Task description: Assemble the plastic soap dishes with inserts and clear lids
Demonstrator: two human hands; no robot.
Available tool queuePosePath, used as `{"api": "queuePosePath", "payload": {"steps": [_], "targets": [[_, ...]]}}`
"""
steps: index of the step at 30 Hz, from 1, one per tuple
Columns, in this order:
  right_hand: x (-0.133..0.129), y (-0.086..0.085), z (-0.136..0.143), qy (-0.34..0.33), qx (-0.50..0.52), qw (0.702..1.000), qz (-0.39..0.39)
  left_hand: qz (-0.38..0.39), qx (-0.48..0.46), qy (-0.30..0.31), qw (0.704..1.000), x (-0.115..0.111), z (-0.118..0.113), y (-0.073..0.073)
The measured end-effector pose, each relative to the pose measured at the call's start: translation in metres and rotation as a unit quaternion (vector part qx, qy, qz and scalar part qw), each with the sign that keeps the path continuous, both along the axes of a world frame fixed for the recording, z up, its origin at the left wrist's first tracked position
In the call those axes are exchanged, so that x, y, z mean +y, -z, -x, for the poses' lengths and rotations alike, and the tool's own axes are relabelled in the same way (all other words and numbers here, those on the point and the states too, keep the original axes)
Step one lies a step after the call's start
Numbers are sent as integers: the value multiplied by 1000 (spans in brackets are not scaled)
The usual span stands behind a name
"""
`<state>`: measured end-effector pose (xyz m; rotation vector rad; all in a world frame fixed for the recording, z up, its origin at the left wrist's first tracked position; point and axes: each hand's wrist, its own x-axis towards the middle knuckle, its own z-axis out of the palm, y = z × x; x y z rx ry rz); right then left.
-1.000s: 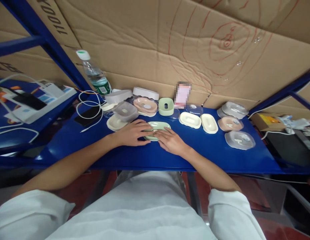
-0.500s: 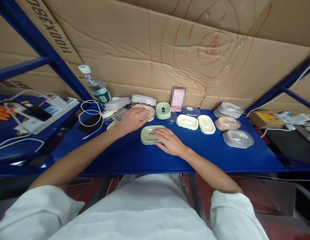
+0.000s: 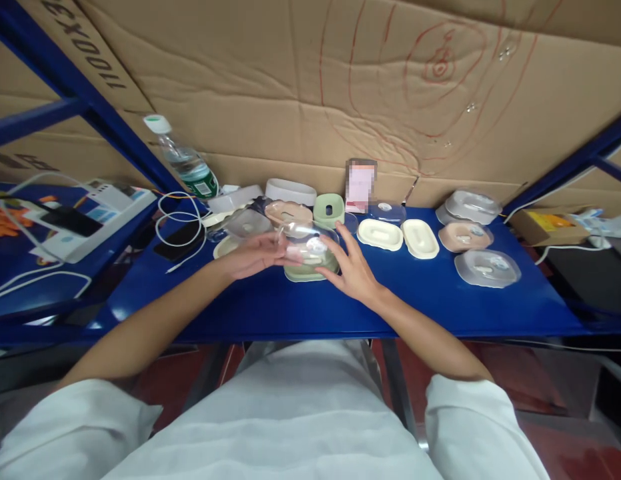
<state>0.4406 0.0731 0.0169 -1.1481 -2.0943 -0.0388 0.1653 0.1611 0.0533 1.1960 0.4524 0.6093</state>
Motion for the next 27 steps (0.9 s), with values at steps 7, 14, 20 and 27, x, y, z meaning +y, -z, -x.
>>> {"api": "queuePosePath", "payload": {"steps": [7, 14, 20, 27], "targets": [[4, 1, -4, -58, -10, 996, 62, 36, -4, 76, 996, -1, 14, 9], [4, -7, -8, -29, -18, 998, 50, 20, -6, 15, 1000, -7, 9, 3], [6, -11, -15, -16, -1, 999, 34, -278, 92, -183, 939, 1, 8, 12], [8, -3, -17, -73, -16, 986, 149, -577, 255, -89, 771, -13, 7, 26]]}}
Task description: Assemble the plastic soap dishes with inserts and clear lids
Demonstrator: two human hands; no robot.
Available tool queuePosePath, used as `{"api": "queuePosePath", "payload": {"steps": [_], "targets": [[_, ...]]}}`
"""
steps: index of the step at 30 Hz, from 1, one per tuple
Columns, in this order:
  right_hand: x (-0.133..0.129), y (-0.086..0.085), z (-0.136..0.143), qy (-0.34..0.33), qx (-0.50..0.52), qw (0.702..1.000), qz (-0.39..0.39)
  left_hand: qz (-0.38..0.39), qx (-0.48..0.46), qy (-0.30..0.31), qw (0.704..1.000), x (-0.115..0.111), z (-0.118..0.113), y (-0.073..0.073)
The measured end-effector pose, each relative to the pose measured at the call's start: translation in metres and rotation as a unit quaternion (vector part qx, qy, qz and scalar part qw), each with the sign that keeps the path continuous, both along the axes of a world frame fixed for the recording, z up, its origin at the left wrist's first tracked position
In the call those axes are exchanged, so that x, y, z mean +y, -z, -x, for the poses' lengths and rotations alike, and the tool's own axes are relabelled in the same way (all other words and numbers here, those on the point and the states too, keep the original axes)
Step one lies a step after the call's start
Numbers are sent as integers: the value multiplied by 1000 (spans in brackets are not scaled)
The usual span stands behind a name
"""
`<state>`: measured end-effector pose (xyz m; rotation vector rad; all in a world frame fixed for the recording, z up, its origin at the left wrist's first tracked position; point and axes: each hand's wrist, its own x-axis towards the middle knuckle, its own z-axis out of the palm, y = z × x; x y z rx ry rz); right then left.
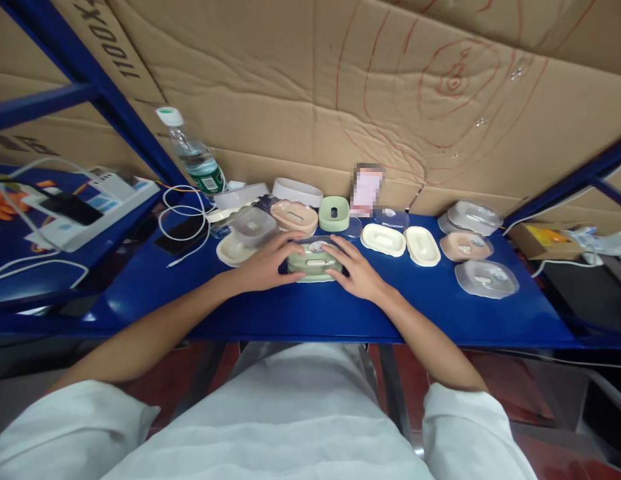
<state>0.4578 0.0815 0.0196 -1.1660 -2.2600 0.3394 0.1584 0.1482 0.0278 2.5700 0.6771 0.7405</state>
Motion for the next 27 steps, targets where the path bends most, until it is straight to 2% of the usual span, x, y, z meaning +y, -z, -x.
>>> {"api": "queuePosePath", "payload": {"steps": [6, 9, 14, 19, 27], "targets": [[-1, -8, -5, -36, -44, 997, 45, -60, 30, 22, 998, -2, -3, 1], [2, -6, -9, -25, -80, 996, 9, -53, 28, 30, 998, -2, -4, 1], [5, 3, -11, -6, -82, 995, -54, -42, 4, 44, 998, 0, -7, 7], [7, 5, -12, -4, -90, 994, -54, -15, 3, 45, 999, 1, -9, 10], [9, 10, -15, -4, -99, 993, -58, -37, 1, 26, 999, -2, -11, 13]]}}
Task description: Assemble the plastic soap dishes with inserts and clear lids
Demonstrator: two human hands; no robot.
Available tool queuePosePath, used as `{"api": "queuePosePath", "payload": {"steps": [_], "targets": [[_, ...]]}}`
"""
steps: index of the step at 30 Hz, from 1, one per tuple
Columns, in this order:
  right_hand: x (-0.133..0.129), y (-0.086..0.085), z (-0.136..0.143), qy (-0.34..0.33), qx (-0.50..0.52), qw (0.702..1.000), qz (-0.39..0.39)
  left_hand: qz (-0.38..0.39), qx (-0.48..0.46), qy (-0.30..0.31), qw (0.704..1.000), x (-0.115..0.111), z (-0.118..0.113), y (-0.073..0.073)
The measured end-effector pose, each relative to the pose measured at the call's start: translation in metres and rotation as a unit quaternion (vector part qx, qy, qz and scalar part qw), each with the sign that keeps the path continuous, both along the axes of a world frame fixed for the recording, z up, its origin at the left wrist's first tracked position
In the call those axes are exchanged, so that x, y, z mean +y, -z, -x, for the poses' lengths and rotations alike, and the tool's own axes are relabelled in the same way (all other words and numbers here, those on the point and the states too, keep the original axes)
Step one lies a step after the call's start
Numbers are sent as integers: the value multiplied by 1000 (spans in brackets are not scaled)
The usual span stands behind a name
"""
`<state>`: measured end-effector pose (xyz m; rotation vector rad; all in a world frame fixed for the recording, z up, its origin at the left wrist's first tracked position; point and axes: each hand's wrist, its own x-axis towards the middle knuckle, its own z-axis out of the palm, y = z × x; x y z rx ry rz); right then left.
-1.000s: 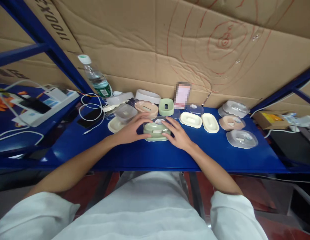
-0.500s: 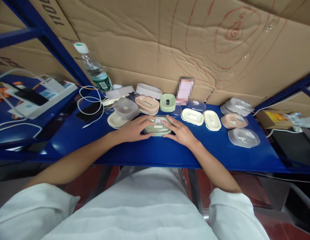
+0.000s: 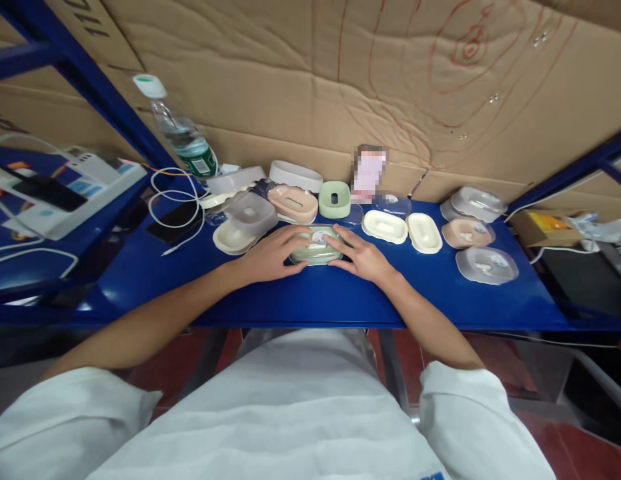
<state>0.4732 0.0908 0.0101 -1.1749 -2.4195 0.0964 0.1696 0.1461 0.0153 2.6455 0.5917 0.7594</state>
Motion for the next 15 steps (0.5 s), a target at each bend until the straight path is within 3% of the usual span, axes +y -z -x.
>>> {"api": "queuePosePath", "payload": {"steps": [4, 7, 10, 13, 15], "targets": [[-1, -9, 4, -9, 6, 1000, 1, -11, 1, -4, 1000, 3, 2, 4], [1, -23, -3, 39, 3, 999, 0, -1, 23, -15, 1000, 3, 4, 4], [3, -34, -29, 194, -26, 980, -24, 9, 54, -38, 998, 2, 5, 0], [4, -37, -69, 395, -62, 916, -17, 18, 64, -47, 997, 0, 5, -5], [5, -36, -94, 484, -75, 871, 34, 29, 67, -50, 996, 0, 5, -7]]}}
